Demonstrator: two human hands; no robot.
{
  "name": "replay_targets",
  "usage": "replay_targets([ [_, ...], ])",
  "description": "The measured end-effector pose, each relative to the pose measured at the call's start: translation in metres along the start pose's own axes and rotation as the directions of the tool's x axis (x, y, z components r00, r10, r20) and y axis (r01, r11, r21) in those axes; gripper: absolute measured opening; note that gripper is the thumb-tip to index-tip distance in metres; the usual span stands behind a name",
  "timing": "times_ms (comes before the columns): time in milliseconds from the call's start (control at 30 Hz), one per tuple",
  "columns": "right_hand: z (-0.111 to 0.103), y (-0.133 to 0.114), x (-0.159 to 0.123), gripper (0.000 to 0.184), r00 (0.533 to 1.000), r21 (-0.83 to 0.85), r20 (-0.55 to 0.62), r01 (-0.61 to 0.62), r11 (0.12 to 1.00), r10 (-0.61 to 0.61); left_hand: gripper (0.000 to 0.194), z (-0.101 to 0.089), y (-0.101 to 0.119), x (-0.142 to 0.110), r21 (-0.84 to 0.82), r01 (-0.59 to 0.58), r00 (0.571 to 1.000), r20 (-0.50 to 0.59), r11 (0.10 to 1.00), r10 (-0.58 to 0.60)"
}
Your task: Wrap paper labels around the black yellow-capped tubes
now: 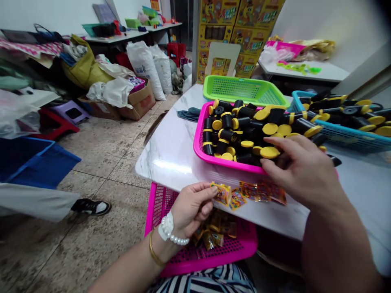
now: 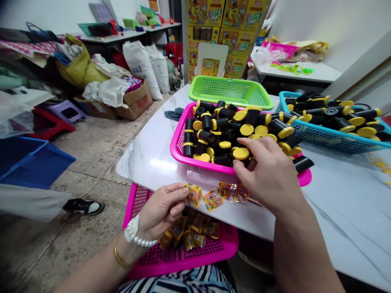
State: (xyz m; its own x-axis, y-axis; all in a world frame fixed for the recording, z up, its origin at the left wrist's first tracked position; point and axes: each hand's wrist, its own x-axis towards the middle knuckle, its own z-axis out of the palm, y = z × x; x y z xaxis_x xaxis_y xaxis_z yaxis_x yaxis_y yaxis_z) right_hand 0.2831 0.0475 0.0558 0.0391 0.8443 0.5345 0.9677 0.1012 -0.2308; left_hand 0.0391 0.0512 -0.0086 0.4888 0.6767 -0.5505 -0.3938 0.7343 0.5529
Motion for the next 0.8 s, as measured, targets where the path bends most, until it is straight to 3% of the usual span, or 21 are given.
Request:
replay_targets([
  [100, -0.002, -0.020, -0.032, 0.038, 0.972, 0.345, -0.141, -0.128, 0.930, 0.186, 0.035, 0.003, 0.000, 0.003, -0.062, -0.003, 1.000, 0.011, 0.998, 0.003],
  [167, 0.003, -0.033, -0.056, 0.039, 0.933, 0.664, -0.008, -0.264, 0.700, 0.359, 0.033, 0.007, -0.002, 0.005, -0.095, -0.003, 1.000, 0.016, 0.995, 0.005],
  [233, 0.014, -0.043, -0.076, 0.033, 0.909, 0.814, 0.132, -0.327, 0.481, 0.395, 0.032, 0.011, -0.003, 0.006, -0.122, -0.001, 1.000, 0.023, 0.992, 0.004],
  [300, 0.026, -0.049, -0.088, 0.031, 0.892, 0.863, 0.204, -0.358, 0.357, 0.402, 0.030, 0.015, -0.005, 0.007, -0.141, 0.013, 0.999, 0.047, 0.990, -0.007],
  [367, 0.035, -0.054, -0.094, 0.030, 0.865, 0.870, 0.231, -0.389, 0.302, 0.446, 0.029, 0.018, -0.007, 0.008, -0.160, 0.028, 0.997, 0.073, 0.987, -0.017],
  [433, 0.039, -0.058, -0.095, 0.026, 0.829, 0.856, 0.225, -0.419, 0.302, 0.512, 0.028, 0.020, -0.008, 0.009, -0.189, 0.041, 0.996, 0.084, 0.981, -0.026],
  [500, 0.040, -0.061, -0.096, 0.024, 0.813, 0.830, 0.180, -0.428, 0.358, 0.553, 0.027, 0.020, -0.009, 0.010, -0.220, 0.051, 0.996, 0.087, 0.974, -0.033],
  [633, 0.038, -0.065, -0.100, 0.031, 0.865, 0.762, 0.083, -0.376, 0.528, 0.495, 0.023, 0.019, -0.012, 0.012, -0.237, 0.049, 0.995, 0.092, 0.970, -0.028],
  [800, 0.034, -0.065, -0.107, 0.031, 0.911, 0.707, 0.140, -0.367, 0.605, 0.389, 0.022, 0.016, -0.012, 0.012, -0.207, 0.034, 0.997, 0.080, 0.978, -0.018],
])
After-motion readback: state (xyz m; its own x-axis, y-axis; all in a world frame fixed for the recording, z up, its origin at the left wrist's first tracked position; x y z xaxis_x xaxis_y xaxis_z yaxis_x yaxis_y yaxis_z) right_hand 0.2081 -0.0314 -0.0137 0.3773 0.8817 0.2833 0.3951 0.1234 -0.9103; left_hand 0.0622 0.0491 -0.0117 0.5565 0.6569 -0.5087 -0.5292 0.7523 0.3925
